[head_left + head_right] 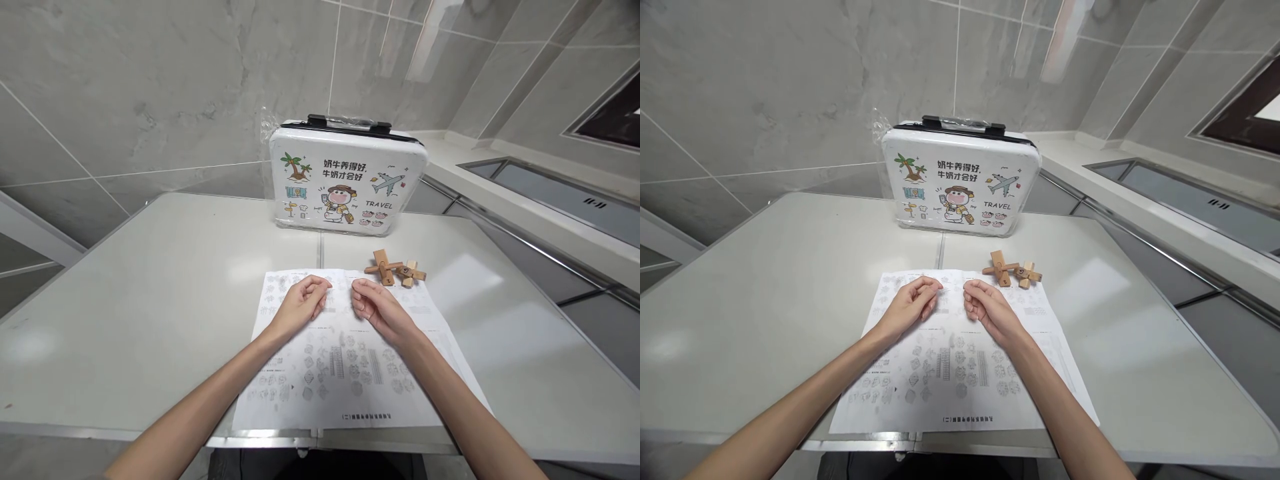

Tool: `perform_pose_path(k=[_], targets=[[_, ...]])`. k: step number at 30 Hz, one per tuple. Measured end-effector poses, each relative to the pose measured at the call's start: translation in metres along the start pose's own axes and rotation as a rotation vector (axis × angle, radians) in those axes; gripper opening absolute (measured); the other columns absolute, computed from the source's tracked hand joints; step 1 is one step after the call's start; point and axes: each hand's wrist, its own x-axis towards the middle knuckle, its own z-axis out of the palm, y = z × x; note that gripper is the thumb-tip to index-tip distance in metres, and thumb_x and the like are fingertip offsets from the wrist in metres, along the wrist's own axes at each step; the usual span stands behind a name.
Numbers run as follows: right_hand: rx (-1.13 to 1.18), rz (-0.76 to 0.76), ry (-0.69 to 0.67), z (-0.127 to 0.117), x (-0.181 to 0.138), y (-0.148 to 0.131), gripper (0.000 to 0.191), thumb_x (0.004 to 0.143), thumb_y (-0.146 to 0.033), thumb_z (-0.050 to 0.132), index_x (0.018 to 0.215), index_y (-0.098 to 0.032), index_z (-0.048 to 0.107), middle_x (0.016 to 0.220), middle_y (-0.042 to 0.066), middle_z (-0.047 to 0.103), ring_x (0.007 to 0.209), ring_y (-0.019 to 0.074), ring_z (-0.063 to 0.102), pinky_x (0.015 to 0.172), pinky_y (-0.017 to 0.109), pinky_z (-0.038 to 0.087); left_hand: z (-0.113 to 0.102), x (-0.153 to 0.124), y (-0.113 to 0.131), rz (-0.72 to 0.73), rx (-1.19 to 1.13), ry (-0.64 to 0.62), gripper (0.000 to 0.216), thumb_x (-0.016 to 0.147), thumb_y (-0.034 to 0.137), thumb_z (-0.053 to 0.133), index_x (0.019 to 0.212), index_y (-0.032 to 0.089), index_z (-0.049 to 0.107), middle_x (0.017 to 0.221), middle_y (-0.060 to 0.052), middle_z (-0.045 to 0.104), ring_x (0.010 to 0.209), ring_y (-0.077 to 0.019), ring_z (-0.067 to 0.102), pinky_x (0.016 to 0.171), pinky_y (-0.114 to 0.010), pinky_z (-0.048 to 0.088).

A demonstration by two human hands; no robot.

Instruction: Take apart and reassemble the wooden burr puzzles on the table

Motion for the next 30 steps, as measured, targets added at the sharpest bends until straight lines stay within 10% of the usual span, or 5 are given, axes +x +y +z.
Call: perform_pose_path(k=[30], targets=[[-0.017, 0.006, 0.009, 0.0013, -0.0021, -0.0008, 0.039, 0.077, -0.042, 0.094, 0.079, -0.019, 0.063, 0.073, -0.003, 0.054, 0.059, 0.0093, 0.045, 0.049, 0.023, 0.035, 0.0019, -0.0018, 0.0032, -0.014, -0.008, 0.010, 0.043, 0.092, 0.060, 0.071, 0.098, 0.018, 0.064, 0.066, 0.005, 0.054, 0.050, -0.0082, 0.042, 0.051, -0.024, 0.032]])
